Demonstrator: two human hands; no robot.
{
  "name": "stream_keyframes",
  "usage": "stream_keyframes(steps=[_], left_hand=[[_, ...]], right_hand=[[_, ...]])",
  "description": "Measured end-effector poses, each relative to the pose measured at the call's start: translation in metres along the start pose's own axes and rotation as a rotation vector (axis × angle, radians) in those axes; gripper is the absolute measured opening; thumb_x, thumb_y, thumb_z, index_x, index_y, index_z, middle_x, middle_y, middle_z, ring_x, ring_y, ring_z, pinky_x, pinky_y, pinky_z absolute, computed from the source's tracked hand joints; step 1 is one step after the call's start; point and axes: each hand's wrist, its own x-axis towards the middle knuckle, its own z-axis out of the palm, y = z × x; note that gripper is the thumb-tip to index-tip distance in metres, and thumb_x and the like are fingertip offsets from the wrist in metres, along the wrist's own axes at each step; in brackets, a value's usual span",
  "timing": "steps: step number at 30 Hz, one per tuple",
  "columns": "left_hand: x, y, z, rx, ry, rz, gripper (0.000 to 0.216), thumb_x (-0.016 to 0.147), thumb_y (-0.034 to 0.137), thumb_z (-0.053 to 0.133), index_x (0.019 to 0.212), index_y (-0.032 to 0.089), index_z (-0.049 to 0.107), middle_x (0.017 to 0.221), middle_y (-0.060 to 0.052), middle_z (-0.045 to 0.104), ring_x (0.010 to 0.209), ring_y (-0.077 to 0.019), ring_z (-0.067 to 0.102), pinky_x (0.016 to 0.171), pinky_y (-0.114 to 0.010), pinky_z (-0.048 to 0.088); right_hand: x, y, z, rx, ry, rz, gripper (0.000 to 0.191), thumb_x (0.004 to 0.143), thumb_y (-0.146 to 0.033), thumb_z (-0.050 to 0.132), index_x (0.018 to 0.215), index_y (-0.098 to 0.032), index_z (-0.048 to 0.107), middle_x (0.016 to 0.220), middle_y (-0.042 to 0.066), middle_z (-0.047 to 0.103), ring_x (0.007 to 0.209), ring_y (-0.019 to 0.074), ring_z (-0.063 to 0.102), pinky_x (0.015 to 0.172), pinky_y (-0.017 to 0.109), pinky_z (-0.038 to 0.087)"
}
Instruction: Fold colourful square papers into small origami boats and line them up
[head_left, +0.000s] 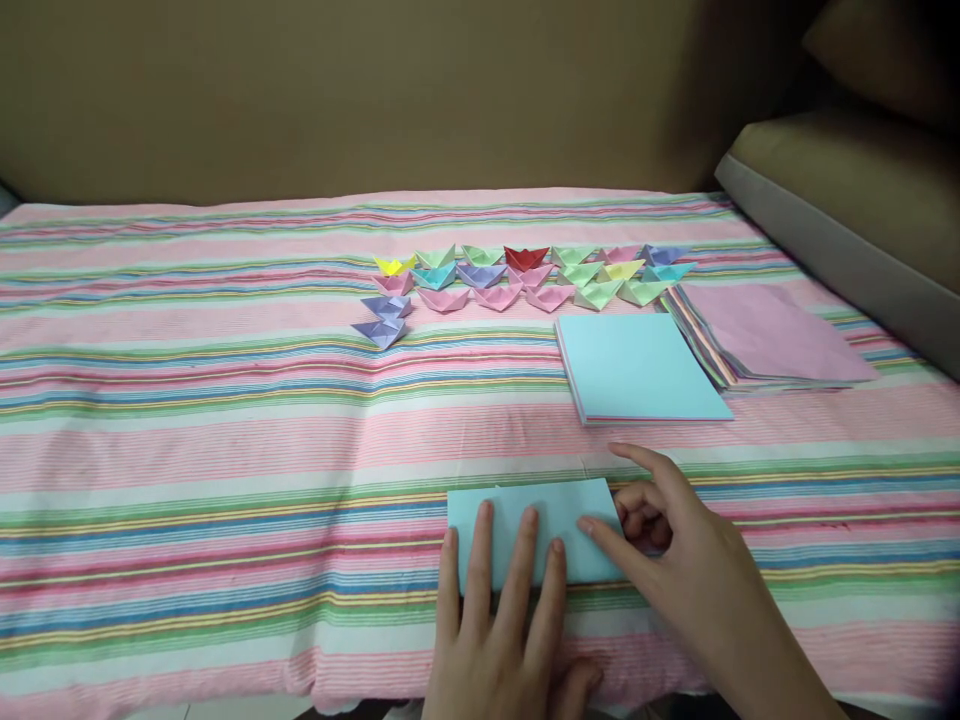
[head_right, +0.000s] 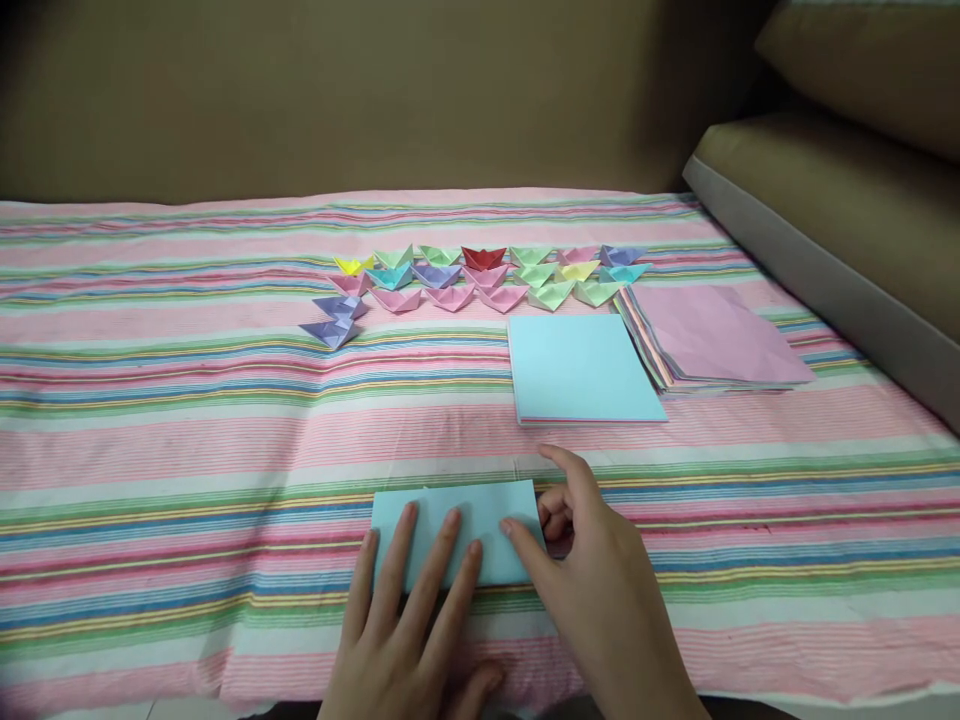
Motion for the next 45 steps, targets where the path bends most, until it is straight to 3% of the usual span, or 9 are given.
stream_keyframes(steps=[12, 17, 30, 35, 45], left_hand=[[0.003, 0.001, 0.005, -0.071, 0.043, -0.052, 0.065, 0.076, 0.052, 0.054, 0.132, 0.02, 0.047, 0.14, -0.007, 0.044, 0.132, -0.0405, 0.026, 0.107, -0.055, 0.014], [0.002, 0.004, 0.008, -0.121, 0.082, -0.09, 0.067, 0.075, 0.059, 0.052, 0.129, 0.02, 0.05, 0.138, -0.008, 0.047, 0.132, -0.04, 0.027, 0.108, -0.055, 0.014], [0.002, 0.003, 0.008, -0.111, 0.089, -0.088, 0.063, 0.075, 0.059, 0.053, 0.123, 0.019, 0.055, 0.138, -0.008, 0.047, 0.133, -0.0391, 0.026, 0.108, -0.056, 0.016], [0.001, -0.004, 0.005, -0.029, 0.038, 0.018, 0.06, 0.077, 0.051, 0.054, 0.128, 0.018, 0.051, 0.14, -0.01, 0.044, 0.134, -0.0393, 0.023, 0.108, -0.055, 0.015], [0.002, -0.007, 0.004, -0.019, 0.023, 0.03, 0.06, 0.077, 0.046, 0.056, 0.129, 0.017, 0.049, 0.14, -0.01, 0.045, 0.135, -0.0398, 0.019, 0.108, -0.055, 0.013]], right_hand=[[0.001, 0.001, 0.001, -0.002, 0.037, -0.022, 0.048, 0.071, -0.033, 0.061, 0.117, -0.026, 0.046, 0.07, -0.005, 0.045, 0.052, 0.0111, 0.047, 0.055, 0.026, 0.044], [0.002, 0.0, 0.0, 0.031, -0.002, -0.002, 0.048, 0.071, -0.031, 0.062, 0.117, -0.025, 0.046, 0.071, -0.004, 0.047, 0.053, 0.0116, 0.048, 0.056, 0.027, 0.044], [0.004, -0.002, -0.002, 0.072, -0.016, 0.016, 0.047, 0.068, -0.023, 0.065, 0.113, -0.023, 0.051, 0.076, -0.003, 0.051, 0.054, 0.0107, 0.048, 0.057, 0.026, 0.043], [0.003, -0.002, -0.003, 0.073, -0.023, 0.014, 0.046, 0.068, -0.024, 0.065, 0.113, -0.023, 0.051, 0.076, -0.003, 0.052, 0.054, 0.0107, 0.048, 0.056, 0.026, 0.044], [0.005, -0.002, -0.006, 0.033, -0.048, -0.087, 0.024, 0.07, -0.021, 0.063, 0.093, -0.023, 0.058, 0.074, -0.002, 0.053, 0.054, 0.0115, 0.048, 0.053, 0.026, 0.043]])
